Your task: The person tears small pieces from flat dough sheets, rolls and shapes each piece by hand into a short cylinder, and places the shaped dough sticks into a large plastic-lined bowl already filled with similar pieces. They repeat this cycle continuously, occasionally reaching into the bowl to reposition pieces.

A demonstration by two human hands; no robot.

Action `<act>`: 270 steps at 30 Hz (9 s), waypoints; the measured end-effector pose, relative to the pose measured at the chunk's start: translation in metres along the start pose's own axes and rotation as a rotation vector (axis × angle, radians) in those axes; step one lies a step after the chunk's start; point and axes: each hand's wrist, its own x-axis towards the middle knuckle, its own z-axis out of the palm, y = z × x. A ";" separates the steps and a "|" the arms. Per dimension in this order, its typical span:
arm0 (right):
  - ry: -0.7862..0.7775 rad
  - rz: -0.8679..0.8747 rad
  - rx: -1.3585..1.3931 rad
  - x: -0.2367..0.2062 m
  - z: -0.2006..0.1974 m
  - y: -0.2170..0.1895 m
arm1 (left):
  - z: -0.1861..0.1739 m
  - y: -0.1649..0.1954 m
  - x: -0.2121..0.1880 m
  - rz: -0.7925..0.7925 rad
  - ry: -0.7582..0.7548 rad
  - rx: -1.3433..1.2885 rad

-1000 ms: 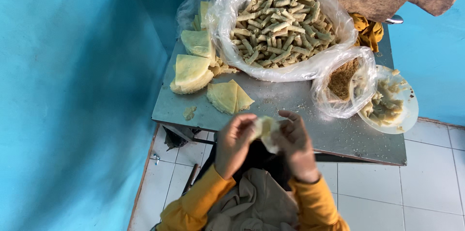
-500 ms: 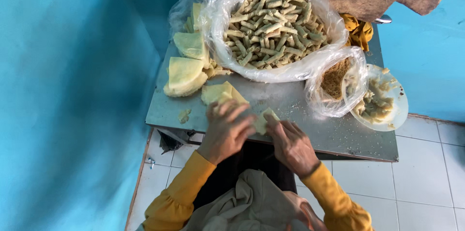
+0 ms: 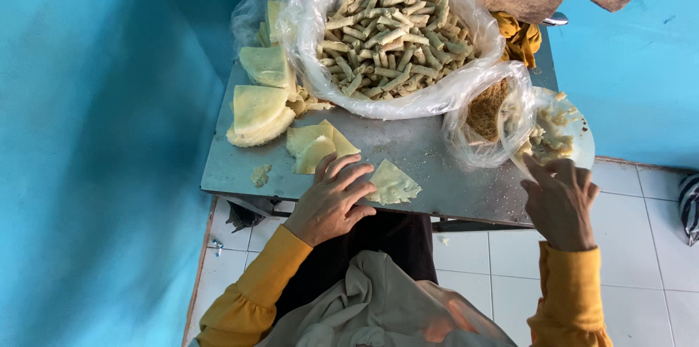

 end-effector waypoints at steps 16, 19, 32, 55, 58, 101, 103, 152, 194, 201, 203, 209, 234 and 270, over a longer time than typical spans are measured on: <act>0.119 -0.022 -0.071 -0.014 0.027 0.020 | 0.005 0.005 -0.014 0.049 0.011 -0.045; 0.118 -0.025 -0.130 -0.016 0.027 0.015 | 0.002 0.002 -0.020 0.069 -0.010 -0.020; -0.150 0.062 -0.158 0.002 0.026 0.023 | 0.000 -0.011 -0.020 0.065 0.012 -0.034; -0.112 -0.002 -0.140 0.009 0.030 0.029 | 0.010 -0.017 -0.018 0.071 0.048 -0.043; -0.051 0.002 -0.137 0.004 0.025 0.016 | 0.010 -0.020 -0.019 0.084 0.053 -0.036; 0.124 -0.787 -0.264 0.017 0.020 -0.183 | 0.015 -0.019 -0.010 0.054 0.064 -0.090; 0.131 -0.818 -0.442 0.017 0.019 -0.181 | 0.015 -0.019 -0.009 0.060 0.067 -0.081; 0.093 -0.768 0.533 0.009 0.010 -0.164 | 0.026 0.002 0.002 -0.166 0.160 -0.278; -0.073 -0.747 0.749 0.003 0.011 -0.174 | 0.045 0.004 -0.017 -0.134 0.120 -0.144; -0.314 -0.646 0.727 0.002 -0.009 -0.173 | 0.061 -0.003 -0.009 0.028 0.157 0.178; -0.261 -0.691 0.690 0.003 -0.007 -0.172 | 0.062 -0.002 -0.005 0.033 0.150 0.255; -0.247 -0.688 0.656 0.018 0.011 -0.170 | 0.064 0.010 0.005 -0.109 0.211 0.121; -0.433 -0.516 0.842 0.058 0.046 -0.163 | 0.073 -0.008 0.039 -0.422 -0.010 -0.126; -0.215 -0.588 0.769 0.050 0.059 -0.158 | 0.076 -0.013 0.031 -0.164 0.038 0.243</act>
